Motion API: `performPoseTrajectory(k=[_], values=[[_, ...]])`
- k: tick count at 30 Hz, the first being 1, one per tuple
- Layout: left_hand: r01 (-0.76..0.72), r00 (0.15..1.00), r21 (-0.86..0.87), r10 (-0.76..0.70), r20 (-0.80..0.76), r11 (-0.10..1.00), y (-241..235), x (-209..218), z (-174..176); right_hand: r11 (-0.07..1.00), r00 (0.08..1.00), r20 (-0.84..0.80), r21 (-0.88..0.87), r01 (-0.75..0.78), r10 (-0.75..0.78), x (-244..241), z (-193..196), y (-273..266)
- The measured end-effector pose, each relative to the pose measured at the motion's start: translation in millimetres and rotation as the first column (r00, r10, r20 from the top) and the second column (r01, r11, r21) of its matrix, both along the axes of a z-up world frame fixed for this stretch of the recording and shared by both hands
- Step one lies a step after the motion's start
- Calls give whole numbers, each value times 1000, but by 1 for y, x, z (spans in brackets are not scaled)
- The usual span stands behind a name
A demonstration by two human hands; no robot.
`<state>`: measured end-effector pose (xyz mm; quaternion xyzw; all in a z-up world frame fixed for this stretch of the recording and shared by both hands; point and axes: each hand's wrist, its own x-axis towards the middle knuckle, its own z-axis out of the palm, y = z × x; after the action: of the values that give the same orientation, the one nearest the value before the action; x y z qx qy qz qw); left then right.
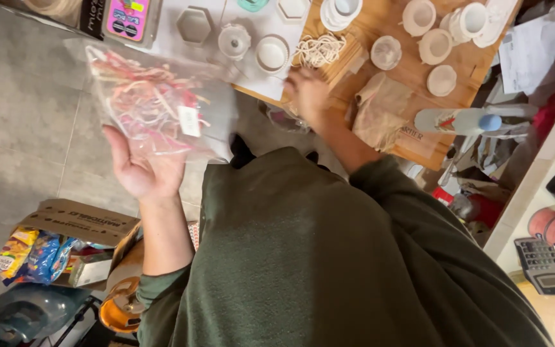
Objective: The person handles a plastic bag of colorful rubber bands, placing it into a black box. They then pick up a small white object from the table and manipulate it with both hands, appearing to tie or twist it.
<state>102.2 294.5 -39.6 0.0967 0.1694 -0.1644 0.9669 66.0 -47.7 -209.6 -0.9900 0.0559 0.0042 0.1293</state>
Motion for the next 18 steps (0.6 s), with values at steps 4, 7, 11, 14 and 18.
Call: performPoseTrajectory(k=[4,7,11,14,18], values=[[105,989,-47,-99,107,993,-15,9,-3,983,898,438,179,-51,-33,-2,77,-37],[210,961,-115,-184,206,971,-41,16,11,958,864,485,287,-11,-136,-11,152,-53],[387,915,-125,-364,174,914,-88,18,31,823,784,591,340,-455,190,-40,264,-42],[435,862,-120,-374,342,892,-119,1,24,750,688,600,210,-628,408,-48,294,-27],[503,816,-105,-432,383,858,-152,-23,9,697,667,435,117,-707,604,-56,309,-29]])
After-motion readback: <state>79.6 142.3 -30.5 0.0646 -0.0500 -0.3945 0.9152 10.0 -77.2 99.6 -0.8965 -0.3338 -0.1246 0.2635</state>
